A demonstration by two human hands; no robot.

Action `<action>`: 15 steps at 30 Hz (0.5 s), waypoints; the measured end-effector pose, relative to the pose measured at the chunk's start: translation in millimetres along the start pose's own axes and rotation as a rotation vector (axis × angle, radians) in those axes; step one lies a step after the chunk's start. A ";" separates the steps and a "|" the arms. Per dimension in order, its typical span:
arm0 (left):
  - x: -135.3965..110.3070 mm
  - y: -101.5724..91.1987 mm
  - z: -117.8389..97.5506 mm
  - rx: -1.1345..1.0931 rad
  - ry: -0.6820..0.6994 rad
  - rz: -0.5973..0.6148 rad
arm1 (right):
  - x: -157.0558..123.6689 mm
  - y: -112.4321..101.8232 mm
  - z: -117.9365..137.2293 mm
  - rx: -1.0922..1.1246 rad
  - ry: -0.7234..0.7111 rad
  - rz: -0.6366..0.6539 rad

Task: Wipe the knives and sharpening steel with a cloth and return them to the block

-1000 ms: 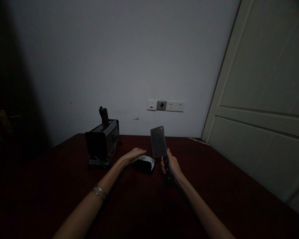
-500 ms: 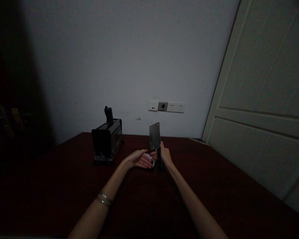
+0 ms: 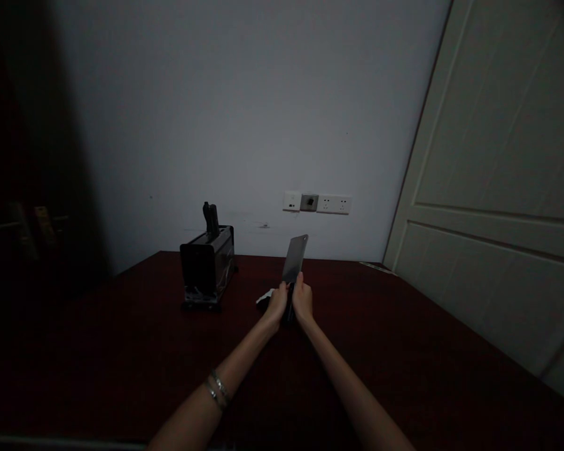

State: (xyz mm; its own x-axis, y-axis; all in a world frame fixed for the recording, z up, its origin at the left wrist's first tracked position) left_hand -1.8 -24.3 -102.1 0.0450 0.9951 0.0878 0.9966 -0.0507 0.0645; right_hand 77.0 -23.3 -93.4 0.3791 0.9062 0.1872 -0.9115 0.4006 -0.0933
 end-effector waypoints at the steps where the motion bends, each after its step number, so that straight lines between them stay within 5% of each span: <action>1: 0.3 1.3 0.6 0.001 0.023 -0.011 | -2.1 0.7 0.7 -0.022 -0.013 -0.011; 9: 2.0 1.0 11.1 0.137 -0.011 -0.096 | -11.8 5.7 -0.2 -0.130 -0.056 -0.023; 15: -5.3 -5.0 7.4 0.061 -0.025 -0.111 | -12.3 8.6 -2.3 0.079 -0.017 0.084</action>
State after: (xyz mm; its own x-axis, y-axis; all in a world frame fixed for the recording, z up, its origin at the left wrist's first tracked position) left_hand -6.6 -28.7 -110.2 -0.0653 0.9962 0.0584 0.9978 0.0647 0.0121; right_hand 64.9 -30.7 -98.7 0.2986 0.9335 0.1983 -0.9500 0.3107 -0.0320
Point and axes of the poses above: each hand's wrist, its own x-axis towards the middle knuckle, its own y-axis out of the palm, z = x × y, the point moved 3 cm from there along x, towards the middle knuckle, and after that the axes turned 8 degrees about y, right-handed, at the moved point
